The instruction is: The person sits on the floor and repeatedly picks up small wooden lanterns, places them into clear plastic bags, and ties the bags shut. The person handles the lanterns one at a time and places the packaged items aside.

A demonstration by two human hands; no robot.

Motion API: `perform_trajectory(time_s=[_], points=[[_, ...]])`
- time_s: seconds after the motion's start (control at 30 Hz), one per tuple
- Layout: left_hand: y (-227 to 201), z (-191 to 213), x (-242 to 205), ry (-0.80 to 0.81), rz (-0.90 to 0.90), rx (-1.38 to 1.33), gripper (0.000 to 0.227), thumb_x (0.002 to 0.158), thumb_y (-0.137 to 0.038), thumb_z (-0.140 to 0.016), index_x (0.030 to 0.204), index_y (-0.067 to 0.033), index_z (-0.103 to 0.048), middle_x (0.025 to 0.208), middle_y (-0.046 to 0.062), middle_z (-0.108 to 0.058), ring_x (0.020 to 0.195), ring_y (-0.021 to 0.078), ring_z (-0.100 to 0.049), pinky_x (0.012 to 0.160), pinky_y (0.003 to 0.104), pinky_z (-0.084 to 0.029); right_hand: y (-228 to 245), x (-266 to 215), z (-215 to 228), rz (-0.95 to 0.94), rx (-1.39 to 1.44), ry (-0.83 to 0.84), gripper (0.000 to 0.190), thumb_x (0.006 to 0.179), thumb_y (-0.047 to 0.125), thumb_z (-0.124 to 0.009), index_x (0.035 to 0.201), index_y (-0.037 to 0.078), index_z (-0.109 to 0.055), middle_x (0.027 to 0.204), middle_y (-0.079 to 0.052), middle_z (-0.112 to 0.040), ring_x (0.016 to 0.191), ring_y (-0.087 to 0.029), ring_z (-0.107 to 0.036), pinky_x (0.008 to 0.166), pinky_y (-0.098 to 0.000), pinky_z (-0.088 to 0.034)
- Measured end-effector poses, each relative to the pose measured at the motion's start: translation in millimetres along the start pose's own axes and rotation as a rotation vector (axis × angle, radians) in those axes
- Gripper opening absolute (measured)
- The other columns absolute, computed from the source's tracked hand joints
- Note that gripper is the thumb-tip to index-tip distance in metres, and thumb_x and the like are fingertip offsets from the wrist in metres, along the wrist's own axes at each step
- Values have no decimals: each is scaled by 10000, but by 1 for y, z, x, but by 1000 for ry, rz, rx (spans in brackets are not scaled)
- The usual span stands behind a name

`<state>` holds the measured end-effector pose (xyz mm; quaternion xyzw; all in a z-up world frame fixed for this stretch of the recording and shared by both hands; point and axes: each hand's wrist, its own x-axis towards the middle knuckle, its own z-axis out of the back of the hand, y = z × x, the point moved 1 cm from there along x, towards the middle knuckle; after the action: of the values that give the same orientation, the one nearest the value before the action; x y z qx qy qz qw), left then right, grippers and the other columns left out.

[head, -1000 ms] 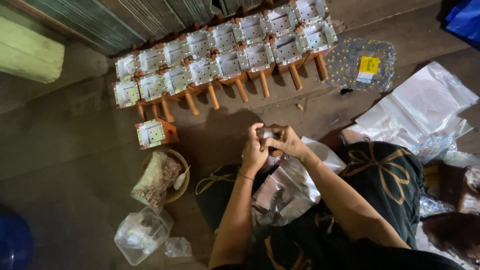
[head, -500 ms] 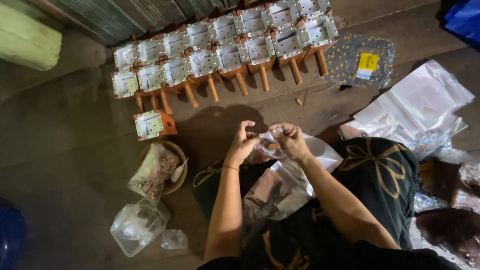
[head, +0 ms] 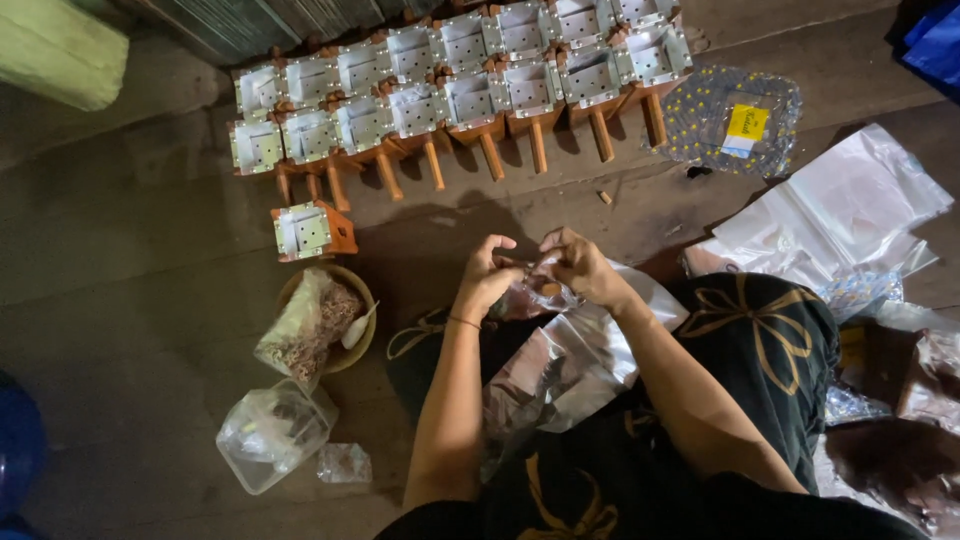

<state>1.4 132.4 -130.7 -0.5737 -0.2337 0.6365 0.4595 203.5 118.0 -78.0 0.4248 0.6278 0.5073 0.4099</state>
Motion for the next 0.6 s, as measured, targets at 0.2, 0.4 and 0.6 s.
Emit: perform_trajectory(time_s=[0.2,0.4,0.6], points=[[-17,4,-19,56,-231,-241,642,770,-2,-754,1343,-100,-480,890,151,-747,765,212,-706,691,300,-578,2,6,8,57,-464,246,423,806,357,-854,1062,76,-667,780,-167,-764,711,-340,-735,648,-433,-569],[-2,13,-15,74,-299,-209,569,840,40,-645,1347,-112,-436,1019,161,-735,865,199,-677,703,268,-562,5,-1,-1,162,-563,105,196,914,198,-769,1029,70,-675,928,-223,-732,810,-448,-725,687,-486,-581],[-9,16,-11,158,-248,22,522,813,-20,-750,1292,-148,-586,1016,165,-753,860,218,-741,752,309,-630,21,-15,-11,261,-705,15,109,940,184,-741,891,129,-661,934,-97,-716,920,-362,-720,733,-431,-592]])
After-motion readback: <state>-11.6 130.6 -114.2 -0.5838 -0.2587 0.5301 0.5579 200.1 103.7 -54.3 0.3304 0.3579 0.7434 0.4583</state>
